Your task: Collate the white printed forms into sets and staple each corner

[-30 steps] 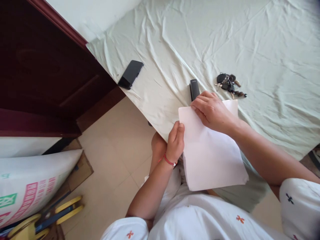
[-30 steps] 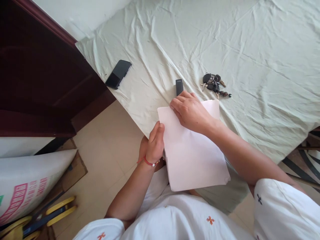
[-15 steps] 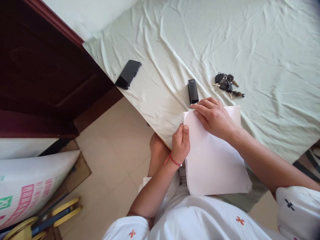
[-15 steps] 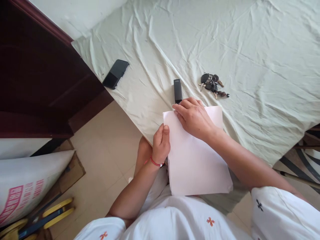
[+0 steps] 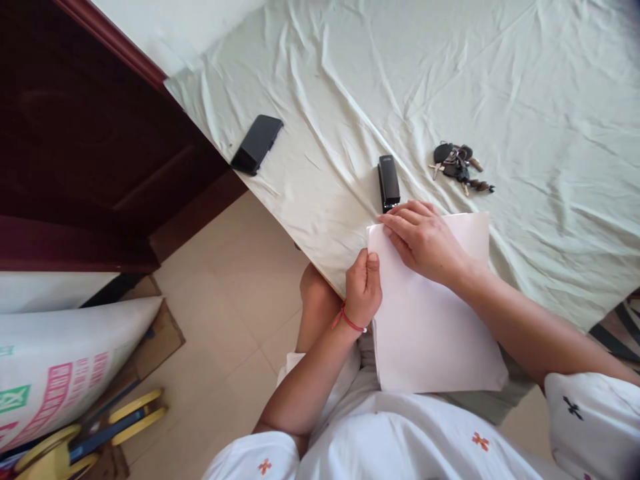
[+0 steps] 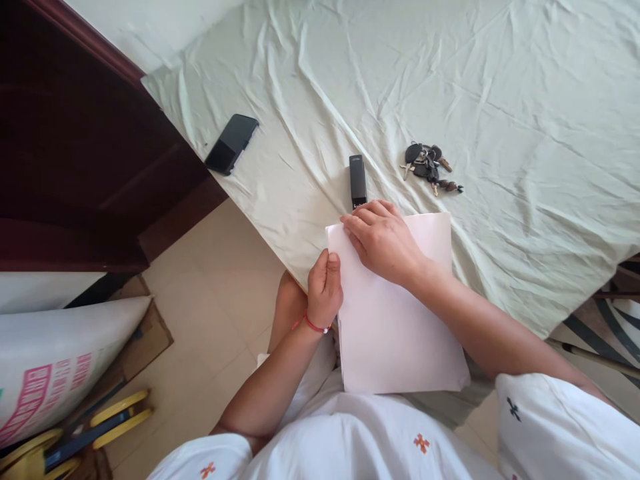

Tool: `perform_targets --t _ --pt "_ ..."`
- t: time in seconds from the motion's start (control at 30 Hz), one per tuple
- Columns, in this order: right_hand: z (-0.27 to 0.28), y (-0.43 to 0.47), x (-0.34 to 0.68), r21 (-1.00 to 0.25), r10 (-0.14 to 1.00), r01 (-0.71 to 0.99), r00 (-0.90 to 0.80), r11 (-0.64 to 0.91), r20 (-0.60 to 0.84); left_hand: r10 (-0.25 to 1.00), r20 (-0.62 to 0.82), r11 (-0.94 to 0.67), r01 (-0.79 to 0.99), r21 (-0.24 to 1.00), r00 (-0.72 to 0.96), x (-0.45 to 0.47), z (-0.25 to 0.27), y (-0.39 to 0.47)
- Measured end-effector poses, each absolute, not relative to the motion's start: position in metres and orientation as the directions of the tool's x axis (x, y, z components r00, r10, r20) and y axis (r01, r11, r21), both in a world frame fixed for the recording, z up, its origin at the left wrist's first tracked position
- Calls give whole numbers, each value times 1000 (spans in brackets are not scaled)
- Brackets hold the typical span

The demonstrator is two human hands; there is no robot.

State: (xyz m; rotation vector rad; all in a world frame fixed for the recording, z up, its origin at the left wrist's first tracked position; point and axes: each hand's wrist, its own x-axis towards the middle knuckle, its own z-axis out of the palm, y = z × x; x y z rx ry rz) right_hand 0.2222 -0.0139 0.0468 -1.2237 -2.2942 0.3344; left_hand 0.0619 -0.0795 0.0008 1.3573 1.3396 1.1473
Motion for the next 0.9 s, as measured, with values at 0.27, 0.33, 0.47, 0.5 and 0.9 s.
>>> perform_targets --t 0.27,0.33,0.47,0.5,0.9 --pt "52 -11 226 -459 829 692 -497 558 258 1000 20 -17 134 991 -20 59 4 -77" --pt "50 -11 225 -474 817 670 -519 572 253 998 32 -24 139 990 -56 56 10 -72" --pt "48 -11 222 -496 800 638 -548 588 243 992 124 -117 192 974 -26 51 18 -58" --pt "48 -11 222 -497 798 636 -553 590 239 989 147 -141 204 969 -11 51 18 -55" --pt "37 -11 253 -496 827 675 -531 545 186 999 53 -47 393 918 -6 52 13 -46"
